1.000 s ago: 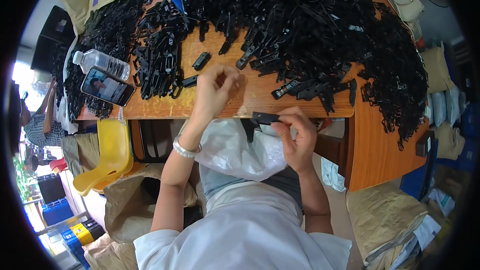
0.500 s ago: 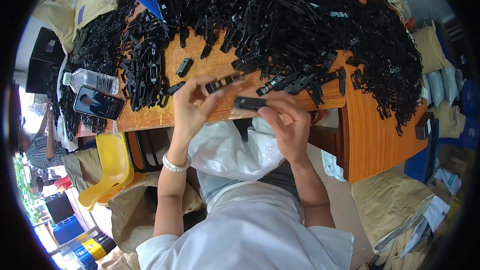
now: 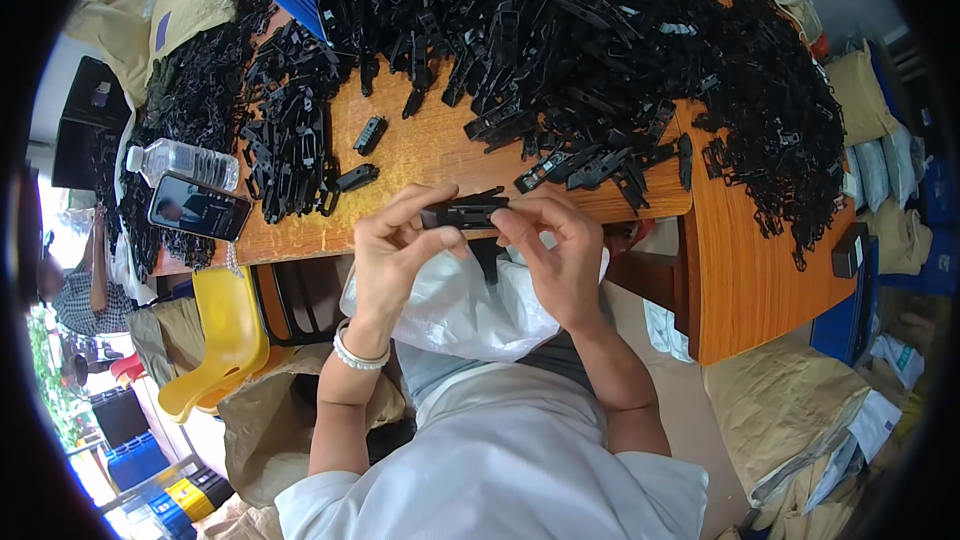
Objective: Assembling small black plastic components by hand at a workstation.
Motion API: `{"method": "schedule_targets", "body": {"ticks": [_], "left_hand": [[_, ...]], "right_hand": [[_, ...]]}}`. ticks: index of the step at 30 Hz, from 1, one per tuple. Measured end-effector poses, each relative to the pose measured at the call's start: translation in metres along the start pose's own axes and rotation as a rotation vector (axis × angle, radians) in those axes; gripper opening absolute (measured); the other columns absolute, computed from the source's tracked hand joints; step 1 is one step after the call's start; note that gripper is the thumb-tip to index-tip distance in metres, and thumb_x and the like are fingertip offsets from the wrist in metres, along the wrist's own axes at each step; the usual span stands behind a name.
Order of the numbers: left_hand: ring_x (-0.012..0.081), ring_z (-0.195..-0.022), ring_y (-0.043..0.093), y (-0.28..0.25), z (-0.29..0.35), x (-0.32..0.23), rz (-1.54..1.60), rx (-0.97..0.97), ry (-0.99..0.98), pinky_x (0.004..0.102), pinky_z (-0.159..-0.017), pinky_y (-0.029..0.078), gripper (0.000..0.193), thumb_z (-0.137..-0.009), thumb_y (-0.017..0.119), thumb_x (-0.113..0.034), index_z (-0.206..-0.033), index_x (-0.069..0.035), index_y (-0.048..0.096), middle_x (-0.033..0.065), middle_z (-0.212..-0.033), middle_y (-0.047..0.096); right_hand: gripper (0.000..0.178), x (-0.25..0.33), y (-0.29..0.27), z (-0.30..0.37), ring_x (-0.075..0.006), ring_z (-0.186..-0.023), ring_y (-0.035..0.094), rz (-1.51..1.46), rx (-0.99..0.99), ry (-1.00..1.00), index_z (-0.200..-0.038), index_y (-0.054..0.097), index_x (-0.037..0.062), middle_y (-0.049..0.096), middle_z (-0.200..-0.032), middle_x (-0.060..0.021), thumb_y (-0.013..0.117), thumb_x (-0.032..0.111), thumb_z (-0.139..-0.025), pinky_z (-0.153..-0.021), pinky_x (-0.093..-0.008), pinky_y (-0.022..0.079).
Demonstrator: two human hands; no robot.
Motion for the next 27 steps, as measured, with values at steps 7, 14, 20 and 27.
{"method": "schedule_targets", "body": {"ticks": [7, 14, 20, 27], "left_hand": [[0.0054, -0.058, 0.048, 0.007, -0.005, 0.025, 0.113, 0.069, -0.177, 0.0181, -0.052, 0.038, 0.017, -0.077, 0.068, -0.011, -0.084, 0.002, 0.06, 0.0002, -0.07, 0.057], [0.0059, -0.058, 0.046, 0.004, -0.003, 0.02, 0.065, 0.104, -0.036, 0.02, -0.052, 0.035, 0.016, -0.075, 0.07, -0.011, -0.074, 0.002, 0.059, 0.0008, -0.071, 0.055], [0.0108, -0.057, 0.05, -0.008, -0.029, -0.001, -0.079, 0.368, 0.174, 0.0233, -0.049, 0.038, 0.026, -0.086, 0.056, -0.02, -0.074, 0.003, 0.058, 0.0041, -0.07, 0.055], [0.0271, -0.071, 0.058, -0.103, -0.131, -0.01, -1.466, -0.011, 0.534, 0.0341, -0.064, 0.048, 0.024, -0.07, 0.059, -0.004, -0.094, -0.003, 0.063, 0.0103, -0.084, 0.057]], "right_hand": [[0.016, -0.003, 0.004, 0.004, -0.0115, -0.069, 0.051, 0.233, 0.083, -0.172, -0.078, 0.06, -0.0023, 0.055, -0.077, -0.0037, 0.071, 0.005, -0.068, -0.061, -0.0228, 0.038], [0.027, -0.007, 0.01, 0.0, -0.0098, -0.075, 0.05, 0.135, 0.204, -0.042, -0.094, 0.06, -0.0014, 0.055, -0.082, -0.0034, 0.07, 0.006, -0.07, -0.067, -0.0213, 0.038], [0.022, -0.012, 0.01, 0.005, -0.0098, -0.073, 0.056, -0.087, 0.049, -0.065, -0.097, 0.059, -0.0021, 0.06, -0.081, -0.0045, 0.063, 0.002, -0.076, -0.065, -0.0211, 0.043], [0.02, -0.021, -0.006, 0.015, -0.008, -0.061, 0.046, -0.058, 0.039, 0.061, -0.097, 0.056, -0.0065, 0.055, -0.077, -0.005, 0.059, 0.002, -0.079, -0.056, -0.0202, 0.037]]}}
Point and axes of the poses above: each hand's wrist, its own z-axis away from the middle knuckle, its own y-axis out of the palm, x = y × z, the point moved 5 cm from there along -z, towards the middle knuckle
